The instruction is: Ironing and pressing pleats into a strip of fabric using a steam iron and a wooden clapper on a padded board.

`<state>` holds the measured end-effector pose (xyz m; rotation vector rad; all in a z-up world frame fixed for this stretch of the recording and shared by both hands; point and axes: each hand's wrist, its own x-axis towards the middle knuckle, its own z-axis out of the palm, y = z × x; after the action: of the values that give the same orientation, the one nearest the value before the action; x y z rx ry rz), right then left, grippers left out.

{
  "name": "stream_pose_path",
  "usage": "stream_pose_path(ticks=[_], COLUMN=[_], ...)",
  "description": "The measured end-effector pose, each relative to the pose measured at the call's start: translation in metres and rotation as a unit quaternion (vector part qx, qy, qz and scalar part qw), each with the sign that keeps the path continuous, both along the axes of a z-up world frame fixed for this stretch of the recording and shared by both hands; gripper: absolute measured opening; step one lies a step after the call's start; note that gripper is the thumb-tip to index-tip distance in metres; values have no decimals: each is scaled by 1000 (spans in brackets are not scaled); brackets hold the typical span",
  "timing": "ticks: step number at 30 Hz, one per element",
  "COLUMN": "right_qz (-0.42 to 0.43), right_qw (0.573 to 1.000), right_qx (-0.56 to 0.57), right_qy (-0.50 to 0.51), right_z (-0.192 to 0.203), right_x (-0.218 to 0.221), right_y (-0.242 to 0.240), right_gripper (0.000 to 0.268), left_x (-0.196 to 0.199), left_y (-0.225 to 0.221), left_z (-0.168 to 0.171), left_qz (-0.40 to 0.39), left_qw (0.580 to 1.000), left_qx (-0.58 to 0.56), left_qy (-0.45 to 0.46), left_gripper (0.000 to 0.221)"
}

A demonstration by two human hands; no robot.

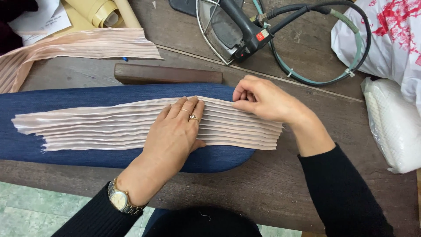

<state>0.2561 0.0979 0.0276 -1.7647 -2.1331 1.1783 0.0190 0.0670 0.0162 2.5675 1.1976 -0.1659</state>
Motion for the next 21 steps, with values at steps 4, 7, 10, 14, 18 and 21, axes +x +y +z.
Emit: stream_pose_path(ticks=[4, 7, 10, 14, 18, 21], right_qz=[-3, 5, 0, -13, -44, -64], right_qw=[1000, 1000, 999, 999, 998, 995], right_qx=[-7, 6, 37, 38, 43, 62], right_qy=[0, -6, 1, -4, 22, 36], right_z=[-12, -14, -14, -15, -21, -34], right_x=[1, 3, 4, 3, 8, 17], right_y=[-1, 1, 3, -1, -4, -4], right_gripper=[13, 14, 10, 10, 10, 11], left_x=[3, 6, 8, 11, 16, 19], left_y=[1, 1, 2, 3, 5, 8], left_z=[5, 6, 7, 11, 19, 20], left_qz=[-1, -2, -3, -11, -26, -32], left_qw=[1000, 1000, 999, 999, 997, 996], left_qx=[1, 3, -1, -10, -31, -37], left_qy=[12, 23, 37, 43, 62, 70], left_gripper=[87, 87, 89, 89, 86, 85])
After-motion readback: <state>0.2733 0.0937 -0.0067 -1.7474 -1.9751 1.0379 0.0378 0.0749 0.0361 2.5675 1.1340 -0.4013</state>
